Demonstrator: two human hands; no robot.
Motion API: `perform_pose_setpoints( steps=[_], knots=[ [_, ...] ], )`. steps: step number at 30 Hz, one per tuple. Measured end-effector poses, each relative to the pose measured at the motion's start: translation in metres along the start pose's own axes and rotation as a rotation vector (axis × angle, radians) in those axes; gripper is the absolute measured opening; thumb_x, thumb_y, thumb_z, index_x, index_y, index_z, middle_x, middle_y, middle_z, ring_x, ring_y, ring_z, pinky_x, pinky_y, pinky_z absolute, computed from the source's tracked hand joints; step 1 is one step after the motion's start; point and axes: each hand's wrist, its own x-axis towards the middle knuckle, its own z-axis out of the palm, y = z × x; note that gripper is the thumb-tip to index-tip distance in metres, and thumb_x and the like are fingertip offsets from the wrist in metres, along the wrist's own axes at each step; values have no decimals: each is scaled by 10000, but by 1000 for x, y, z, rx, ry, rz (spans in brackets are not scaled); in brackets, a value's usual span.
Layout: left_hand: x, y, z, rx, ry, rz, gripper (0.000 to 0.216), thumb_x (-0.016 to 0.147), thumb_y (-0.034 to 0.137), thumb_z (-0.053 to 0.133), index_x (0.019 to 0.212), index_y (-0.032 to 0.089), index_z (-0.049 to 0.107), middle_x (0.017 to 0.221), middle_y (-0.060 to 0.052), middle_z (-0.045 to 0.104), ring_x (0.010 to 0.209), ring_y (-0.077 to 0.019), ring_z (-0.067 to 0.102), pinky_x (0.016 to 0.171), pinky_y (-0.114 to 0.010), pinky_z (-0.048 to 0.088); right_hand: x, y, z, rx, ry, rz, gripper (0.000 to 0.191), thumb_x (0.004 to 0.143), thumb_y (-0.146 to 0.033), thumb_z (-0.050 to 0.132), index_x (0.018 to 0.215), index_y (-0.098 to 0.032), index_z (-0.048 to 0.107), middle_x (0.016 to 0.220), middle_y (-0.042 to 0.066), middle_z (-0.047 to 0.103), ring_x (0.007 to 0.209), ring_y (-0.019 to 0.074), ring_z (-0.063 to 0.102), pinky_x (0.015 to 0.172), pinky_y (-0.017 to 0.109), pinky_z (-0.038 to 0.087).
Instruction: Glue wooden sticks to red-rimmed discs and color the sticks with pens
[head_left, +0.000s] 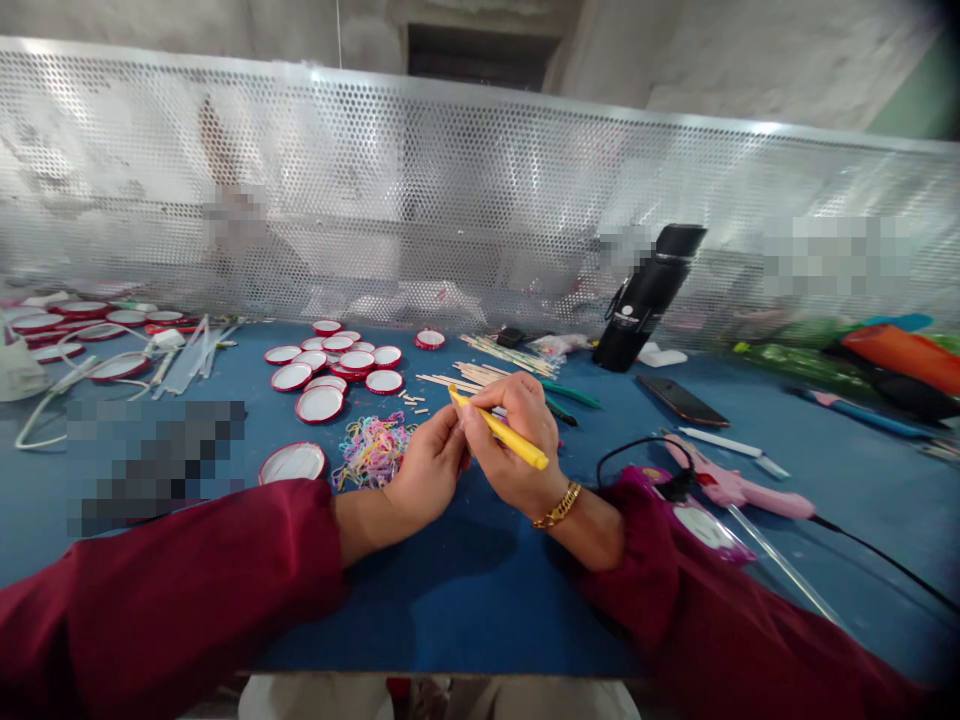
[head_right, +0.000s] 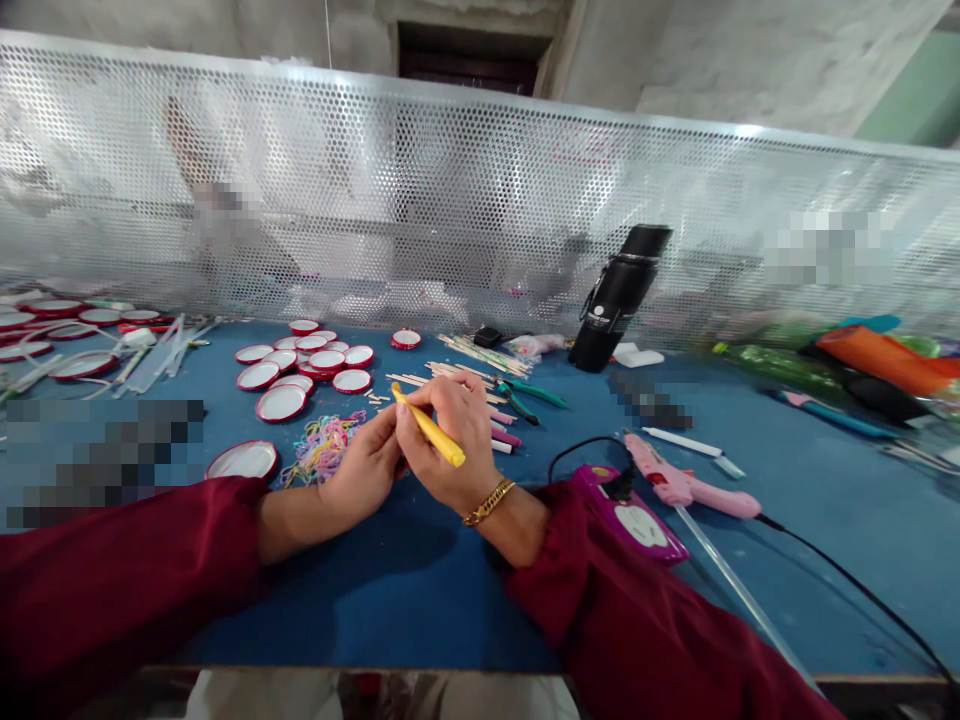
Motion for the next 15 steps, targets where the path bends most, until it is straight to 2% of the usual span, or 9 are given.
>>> perform_pose_setpoints(
  steps=[6, 15],
  knots=[
    [0, -3, -1, 0, 7, -8, 331, 903, 504, 469, 870, 177, 511, 616, 29, 449, 537, -94, 402, 490, -222, 311, 0, 0, -1, -30, -2, 45, 68, 816, -196, 566, 797, -235, 513, 728, -9, 600, 734, 177, 551, 757, 380, 431],
    [-1, 0, 1, -23, 0, -9, 323, 896, 497, 481, 866, 176, 504, 622, 35, 440, 539, -92, 391, 497, -225, 314, 0, 0, 0, -25, -4, 20, 72, 824, -191, 566, 812, -232, 508, 726, -16, 598, 727, 169, 549, 755, 374, 431]
  ],
)
